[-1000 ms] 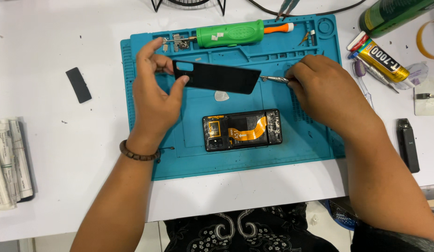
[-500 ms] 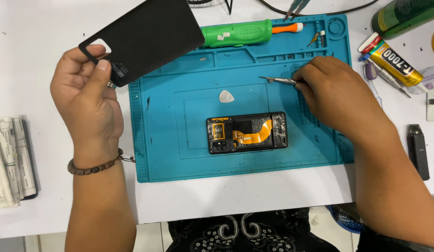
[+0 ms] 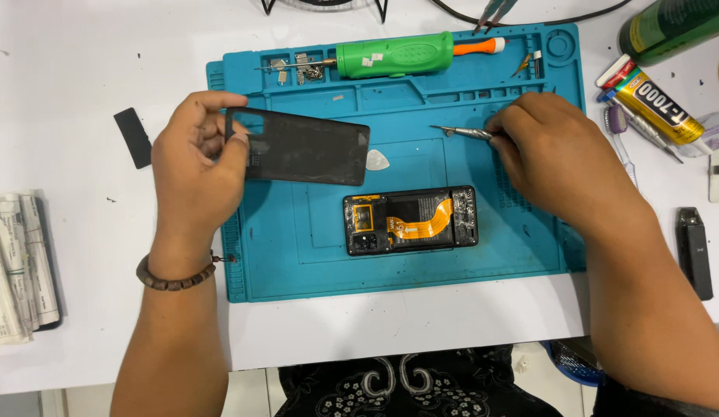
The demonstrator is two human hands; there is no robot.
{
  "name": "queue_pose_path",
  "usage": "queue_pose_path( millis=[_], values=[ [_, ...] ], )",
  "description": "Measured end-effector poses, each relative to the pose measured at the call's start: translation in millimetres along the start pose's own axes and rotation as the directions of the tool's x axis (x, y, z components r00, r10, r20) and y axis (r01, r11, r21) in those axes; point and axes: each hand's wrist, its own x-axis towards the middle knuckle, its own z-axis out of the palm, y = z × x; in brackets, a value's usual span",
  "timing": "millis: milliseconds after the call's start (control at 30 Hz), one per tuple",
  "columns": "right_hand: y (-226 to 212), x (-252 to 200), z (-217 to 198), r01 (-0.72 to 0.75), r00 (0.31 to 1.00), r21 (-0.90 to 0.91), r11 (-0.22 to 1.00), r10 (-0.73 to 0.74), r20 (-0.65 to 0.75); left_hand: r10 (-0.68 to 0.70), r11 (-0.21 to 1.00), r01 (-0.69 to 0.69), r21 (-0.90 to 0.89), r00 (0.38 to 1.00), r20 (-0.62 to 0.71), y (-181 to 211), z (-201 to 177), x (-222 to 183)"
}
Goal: The person disassembles a smartphone, removes the back cover and battery, and uses a screwdriver to unscrew and reposition internal components. The person then reassembles the phone by placing the back cover and battery back into position.
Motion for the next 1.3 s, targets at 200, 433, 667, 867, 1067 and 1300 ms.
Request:
queue_pose_path(
  millis=[200, 433, 667, 867, 1067, 1300],
  values=[
    [4.4, -2.2, 6.0, 0.05, 0.996, -0.002, 0.999, -0.05, -0.075, 0.187, 0.819, -0.187, 0.542, 0.981, 0.057, -23.6, 0.3, 3.7],
    [-1.1, -7.7, -11.6, 0.012, 0.984, 0.061, 0.998, -0.001, -0.177, 0.533, 0.708, -0.461, 0.535, 0.846, 0.024, 1.1, 38.3, 10.4],
    [-8.3, -10.7, -22.7, 0.011, 0.962, 0.105, 0.994, 0.019, -0.274, 0.501, 0.667, -0.541, 0.513, 0.835, 0.229, 2.8, 96.9, 44.2],
    [-2.4, -13.1, -20.3, 0.076, 0.931, 0.054, 0.996, -0.052, -0.36, 0.454, 0.574, -0.521, 0.632, 0.845, 0.284, 4.1, 121.8, 55.5],
    [-1.0, -14.7, -22.8, 0.125, 0.902, 0.027, 0.992, -0.102, -0.42, 0.478, 0.444, -0.525, 0.726, 0.824, 0.303, -4.8, 127.3, 60.7],
    [-3.7, -16.2, -26.6, 0.179, 0.882, 0.197, 0.964, -0.069, -0.467, 0.569, 0.241, -0.521, 0.819, 0.759, 0.316, -12.5, 134.6, 61.5]
  ],
)
